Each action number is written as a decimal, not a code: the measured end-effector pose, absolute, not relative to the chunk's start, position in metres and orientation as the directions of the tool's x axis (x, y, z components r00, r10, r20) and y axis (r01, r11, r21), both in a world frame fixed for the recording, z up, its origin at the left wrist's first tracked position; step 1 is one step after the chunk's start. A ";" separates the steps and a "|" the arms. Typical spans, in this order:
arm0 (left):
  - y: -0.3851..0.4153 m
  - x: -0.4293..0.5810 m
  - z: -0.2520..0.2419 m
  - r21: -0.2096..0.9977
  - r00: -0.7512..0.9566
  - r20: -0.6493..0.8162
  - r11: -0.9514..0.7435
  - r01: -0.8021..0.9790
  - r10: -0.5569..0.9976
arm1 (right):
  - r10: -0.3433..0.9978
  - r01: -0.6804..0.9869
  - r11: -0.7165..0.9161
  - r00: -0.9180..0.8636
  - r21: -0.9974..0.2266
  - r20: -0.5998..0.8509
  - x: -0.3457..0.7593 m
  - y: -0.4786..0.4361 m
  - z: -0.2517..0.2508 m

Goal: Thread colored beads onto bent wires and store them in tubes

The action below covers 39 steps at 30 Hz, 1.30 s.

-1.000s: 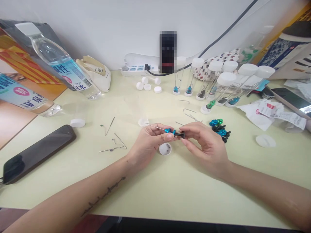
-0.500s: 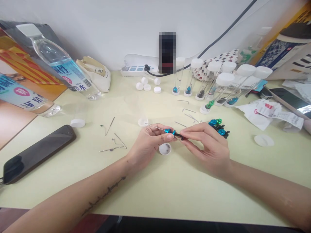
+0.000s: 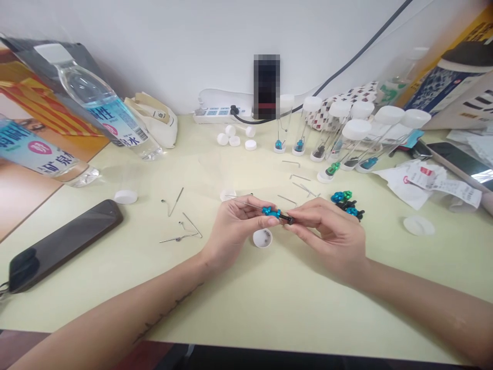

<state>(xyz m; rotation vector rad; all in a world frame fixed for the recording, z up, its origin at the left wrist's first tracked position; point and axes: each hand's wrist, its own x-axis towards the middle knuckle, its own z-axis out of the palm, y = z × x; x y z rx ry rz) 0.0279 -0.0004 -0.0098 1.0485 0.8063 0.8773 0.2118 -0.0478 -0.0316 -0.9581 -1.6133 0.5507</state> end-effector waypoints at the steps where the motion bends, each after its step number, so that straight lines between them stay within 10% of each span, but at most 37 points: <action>1: -0.001 0.028 -0.010 0.955 0.418 -0.122 0.222 -0.199 0.900 | 0.828 0.279 0.548 -0.044 -0.789 0.559 0.212 -0.048 -0.031; 12: -0.007 0.025 -0.005 0.996 0.344 0.083 -0.070 -0.051 0.935 | 0.924 0.099 0.383 -0.053 -0.918 0.380 0.210 -0.048 -0.029; 39: -0.007 0.030 -0.007 0.991 0.376 0.118 -0.134 0.015 0.919 | 0.986 -0.166 -0.004 -0.164 -0.986 0.024 0.208 -0.042 -0.029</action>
